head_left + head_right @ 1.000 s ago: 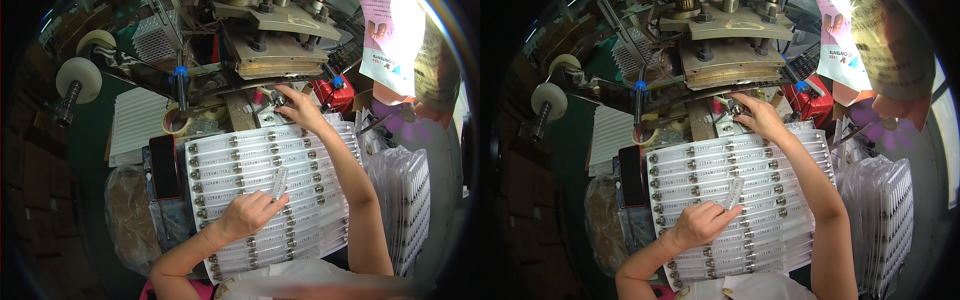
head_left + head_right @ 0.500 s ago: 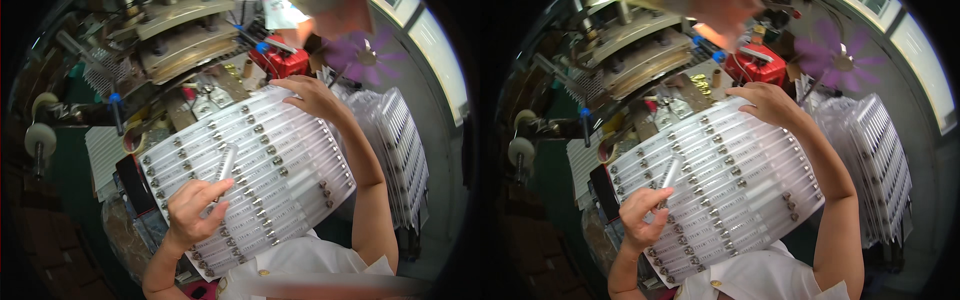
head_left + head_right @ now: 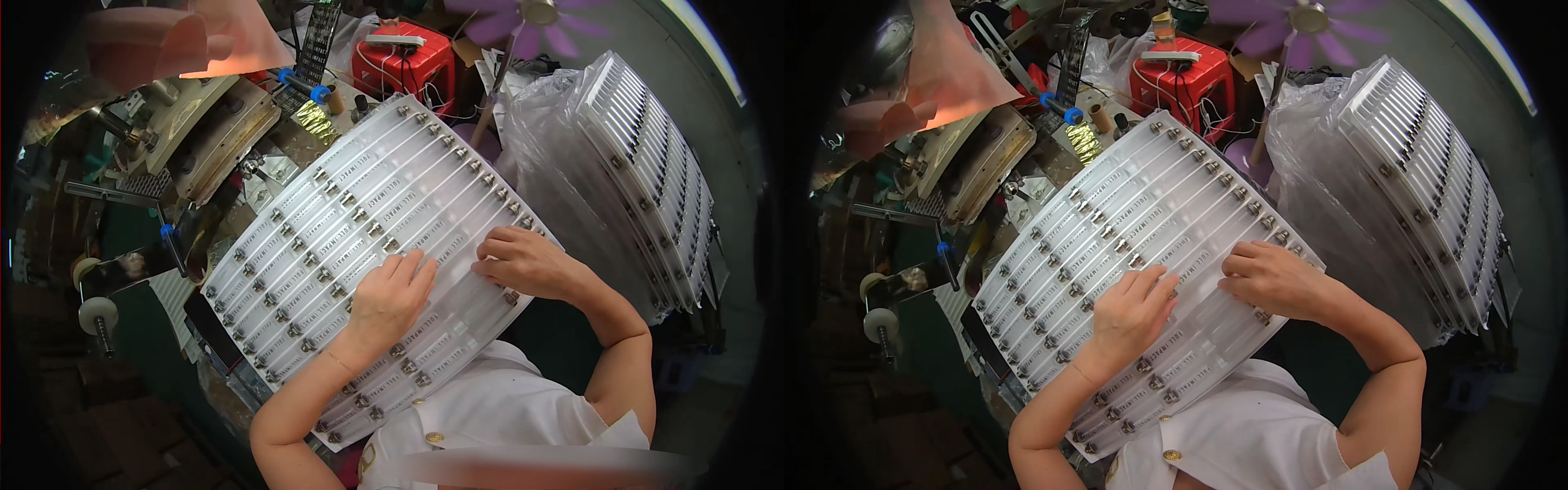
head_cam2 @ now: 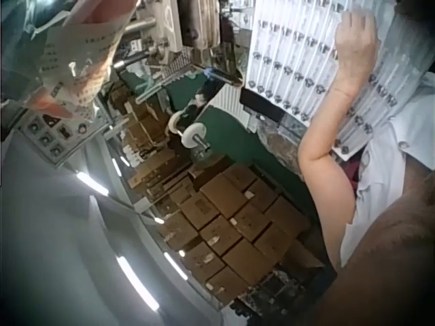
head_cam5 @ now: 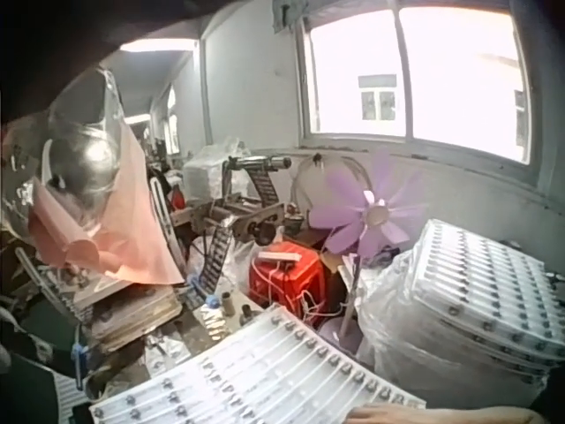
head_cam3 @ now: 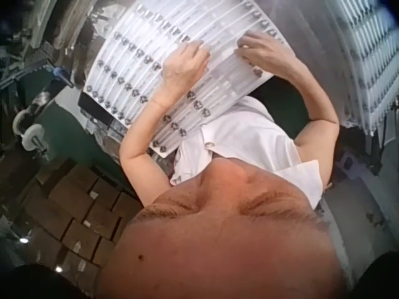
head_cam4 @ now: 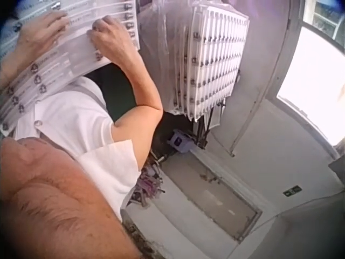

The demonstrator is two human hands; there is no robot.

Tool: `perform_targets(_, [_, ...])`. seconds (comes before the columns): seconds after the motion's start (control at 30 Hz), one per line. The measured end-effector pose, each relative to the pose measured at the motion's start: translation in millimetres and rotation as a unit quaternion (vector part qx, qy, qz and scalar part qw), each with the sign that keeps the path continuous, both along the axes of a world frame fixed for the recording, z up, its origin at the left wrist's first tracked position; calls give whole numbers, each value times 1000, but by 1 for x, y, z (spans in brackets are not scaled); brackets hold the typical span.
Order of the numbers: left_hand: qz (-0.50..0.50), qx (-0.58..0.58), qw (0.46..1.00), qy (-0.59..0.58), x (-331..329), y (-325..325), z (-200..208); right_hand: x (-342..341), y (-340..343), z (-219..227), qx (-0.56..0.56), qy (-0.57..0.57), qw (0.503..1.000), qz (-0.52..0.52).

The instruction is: Manually placing small electronic components into a clear plastic tray and using a heat press machine.

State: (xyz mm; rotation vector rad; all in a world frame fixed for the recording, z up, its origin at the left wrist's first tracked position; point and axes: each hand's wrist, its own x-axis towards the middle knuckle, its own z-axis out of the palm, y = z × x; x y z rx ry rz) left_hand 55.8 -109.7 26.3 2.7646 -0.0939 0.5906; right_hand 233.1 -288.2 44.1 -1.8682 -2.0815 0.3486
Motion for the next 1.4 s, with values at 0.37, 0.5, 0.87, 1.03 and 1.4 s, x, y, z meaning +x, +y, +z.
perform_targets(0.37, [208,106,972,-17,-51,121,24,50,32,23,113,248,947,-172])
perform_targets(0.5, [269,205,937,-91,-9,176,13,56,97,21,85,295,940,-146])
perform_targets(0.87, [57,296,951,-72,-56,86,16,2,262,-4,340,147,928,-46])
perform_targets(1.03, [61,194,977,-60,-104,49,2,-30,290,-22,378,15,926,16])
perform_targets(1.4, [130,87,985,-70,-115,46,-14,-20,322,-35,157,111,980,-44])
